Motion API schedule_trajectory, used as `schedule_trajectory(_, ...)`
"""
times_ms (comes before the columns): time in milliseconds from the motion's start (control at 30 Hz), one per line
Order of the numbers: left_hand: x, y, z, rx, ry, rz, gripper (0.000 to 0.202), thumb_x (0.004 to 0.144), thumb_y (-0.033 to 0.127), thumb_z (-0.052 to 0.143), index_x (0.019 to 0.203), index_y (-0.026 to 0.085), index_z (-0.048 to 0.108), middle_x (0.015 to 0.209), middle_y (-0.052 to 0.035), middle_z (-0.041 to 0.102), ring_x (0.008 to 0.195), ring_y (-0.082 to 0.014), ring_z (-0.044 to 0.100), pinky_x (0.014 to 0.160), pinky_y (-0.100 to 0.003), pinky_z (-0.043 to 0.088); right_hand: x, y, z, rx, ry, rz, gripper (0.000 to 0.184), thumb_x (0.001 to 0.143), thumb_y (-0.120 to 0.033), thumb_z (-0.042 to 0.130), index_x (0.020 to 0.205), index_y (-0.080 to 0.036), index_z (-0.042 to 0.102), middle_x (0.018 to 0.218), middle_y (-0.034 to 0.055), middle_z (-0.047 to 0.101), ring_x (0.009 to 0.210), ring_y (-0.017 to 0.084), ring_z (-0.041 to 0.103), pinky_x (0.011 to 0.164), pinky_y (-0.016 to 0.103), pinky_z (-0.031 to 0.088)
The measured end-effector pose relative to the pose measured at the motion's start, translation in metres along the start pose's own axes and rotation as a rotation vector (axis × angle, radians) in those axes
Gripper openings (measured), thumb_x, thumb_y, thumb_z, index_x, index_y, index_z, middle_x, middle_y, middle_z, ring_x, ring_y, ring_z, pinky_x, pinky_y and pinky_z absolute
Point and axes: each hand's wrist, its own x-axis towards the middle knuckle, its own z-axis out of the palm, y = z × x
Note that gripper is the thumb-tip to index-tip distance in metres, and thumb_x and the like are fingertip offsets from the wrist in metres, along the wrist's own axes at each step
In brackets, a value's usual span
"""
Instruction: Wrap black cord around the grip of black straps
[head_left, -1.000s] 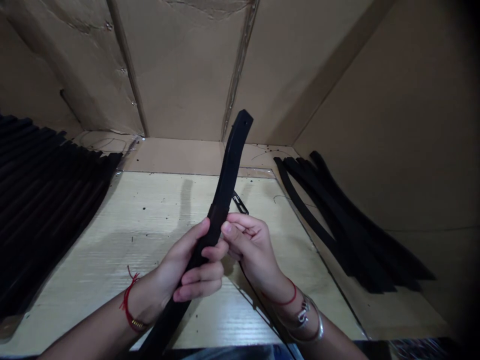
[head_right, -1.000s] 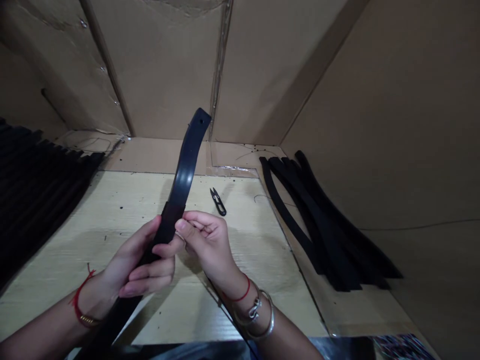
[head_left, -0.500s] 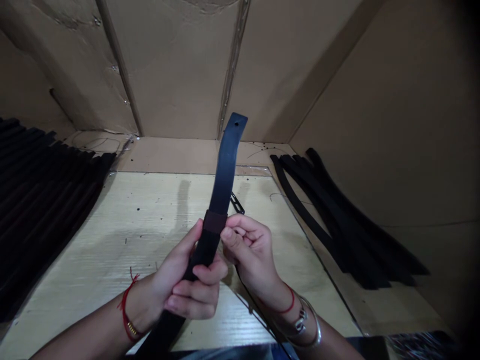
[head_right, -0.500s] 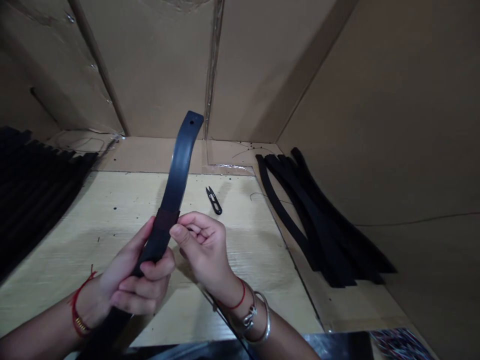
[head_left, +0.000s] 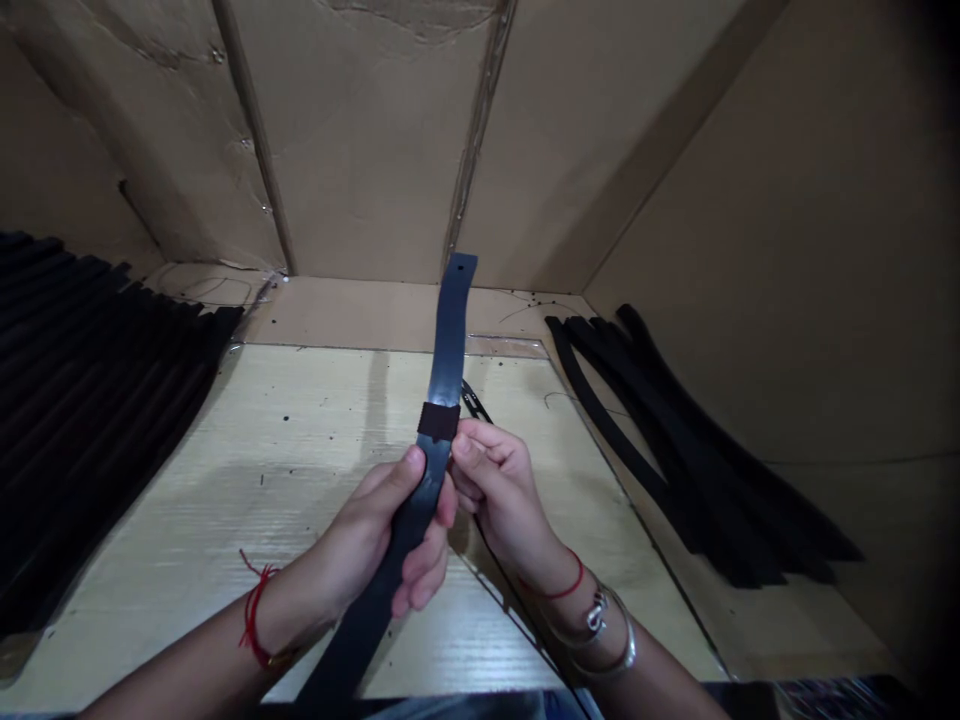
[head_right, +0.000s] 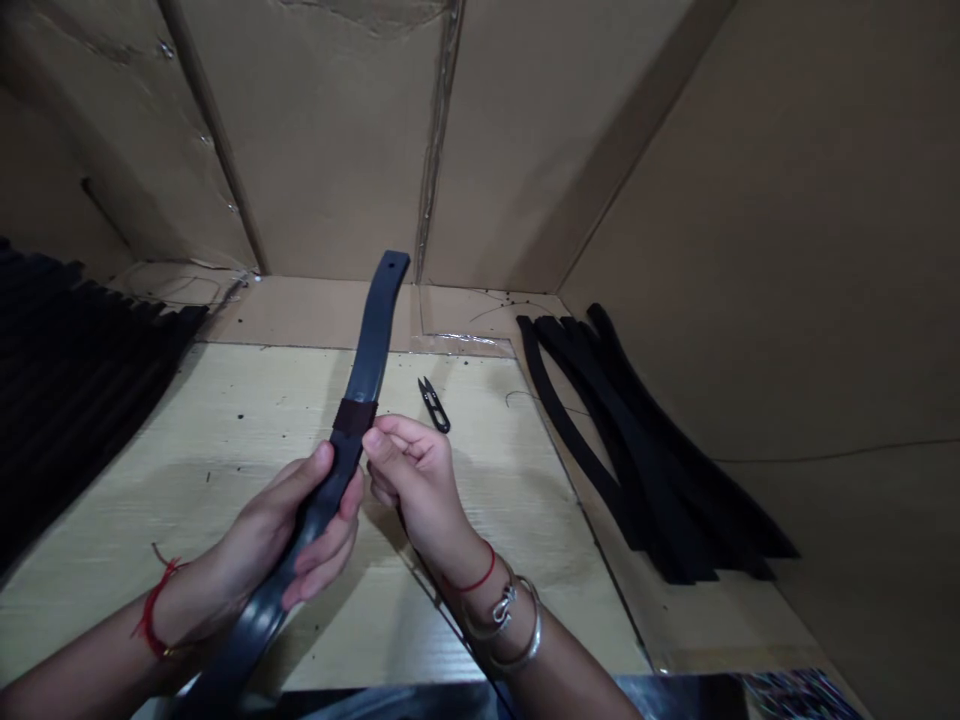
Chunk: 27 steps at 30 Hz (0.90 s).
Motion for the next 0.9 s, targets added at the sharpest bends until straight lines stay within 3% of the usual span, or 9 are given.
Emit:
schedule_trajectory(133, -0.001, -0.001, -0.004, -0.150, -0.202, -0.079, 0.054, 0.098, 0.053, 0.030, 0.073, 0.014, 0.056, 0.038, 0.0045, 0.036, 0.028, -0.0084, 0.037, 0.027, -0.013, 0.028, -0.001, -0.004, 0.000, 0.106, -0.205, 0.099, 0.032, 0.082, -0.042, 0.071, 0.098, -0.014, 0.070, 0.048, -0.0115, 0.022, 0.040, 0.003, 0.008, 0.036, 0.017, 0.007)
schedule_trajectory(233, -0.001, 0.000, -0.007, -0.147, -0.253, -0.174, 0.059, 0.096, 0.060, 0.028, 0.073, 0.014, 0.056, 0.037, 0.0040, 0.036, 0.028, -0.0098, 0.038, 0.026, -0.015, 0.028, -0.004, -0.007, -0.001, 0.078, -0.157, 0.087, 0.033, 0.077, -0.041, 0.075, 0.093, -0.013, 0.072, 0.048, -0.0089, 0.033, 0.038, 0.002, 0.014, 0.036, 0.018, 0.007)
schedule_trajectory(300, 0.000, 0.003, -0.007, 0.020, -0.147, -0.142, 0.062, 0.095, 0.064, 0.029, 0.075, 0.013, 0.058, 0.039, 0.0016, 0.043, 0.032, -0.0102, 0.043, 0.031, -0.016, 0.034, -0.004, -0.007, -0.001, 0.028, -0.098, 0.070, 0.035, 0.075, -0.044, 0.076, 0.089, -0.012, 0.071, 0.049, -0.0053, 0.044, 0.037, 0.003, 0.023, 0.036, 0.019, 0.009)
schedule_trajectory(367, 0.000, 0.007, -0.004, 0.274, 0.025, -0.032, 0.054, 0.092, 0.063, 0.042, 0.081, 0.012, 0.058, 0.045, 0.0007, 0.050, 0.037, -0.0087, 0.046, 0.037, -0.015, 0.037, -0.003, -0.006, -0.001, 0.001, -0.051, 0.054, 0.037, 0.073, -0.045, 0.077, 0.087, -0.011, 0.070, 0.050, -0.0032, 0.049, 0.038, 0.003, 0.028, 0.036, 0.018, 0.010)
schedule_trajectory(467, -0.001, 0.014, 0.001, 0.527, 0.218, 0.040, 0.035, 0.085, 0.047, 0.065, 0.089, 0.014, 0.055, 0.046, 0.0063, 0.047, 0.035, -0.0045, 0.038, 0.036, -0.012, 0.030, 0.000, -0.003, 0.001, 0.000, -0.014, 0.067, 0.034, 0.071, -0.041, 0.080, 0.084, -0.011, 0.070, 0.048, -0.0060, 0.045, 0.039, 0.002, 0.021, 0.035, 0.018, 0.010)
schedule_trajectory(533, -0.002, 0.016, 0.003, 0.531, 0.237, 0.013, 0.030, 0.086, 0.042, 0.064, 0.088, 0.015, 0.053, 0.044, 0.0082, 0.044, 0.033, -0.0037, 0.033, 0.033, -0.012, 0.025, 0.001, -0.002, 0.002, 0.019, -0.047, 0.103, 0.033, 0.072, -0.040, 0.079, 0.085, -0.011, 0.070, 0.048, -0.0076, 0.041, 0.040, 0.002, 0.018, 0.035, 0.018, 0.009)
schedule_trajectory(700, -0.001, 0.012, 0.002, 0.268, 0.081, 0.105, 0.026, 0.088, 0.038, 0.060, 0.078, 0.017, 0.048, 0.039, 0.0074, 0.042, 0.028, -0.0045, 0.032, 0.030, -0.013, 0.020, -0.001, -0.001, 0.004, 0.095, -0.161, 0.175, 0.029, 0.080, -0.038, 0.073, 0.095, -0.014, 0.069, 0.050, -0.0097, 0.035, 0.039, 0.002, 0.013, 0.035, 0.018, 0.008)
schedule_trajectory(900, 0.002, 0.000, -0.001, -0.007, -0.121, 0.095, 0.034, 0.092, 0.035, 0.049, 0.064, 0.018, 0.040, 0.036, 0.0078, 0.031, 0.026, -0.0050, 0.027, 0.029, -0.014, 0.017, -0.003, 0.005, 0.005, -0.039, -0.029, 0.040, 0.031, 0.080, -0.040, 0.072, 0.067, -0.014, 0.060, 0.044, -0.0090, 0.037, 0.037, 0.002, 0.020, 0.035, 0.017, 0.013)
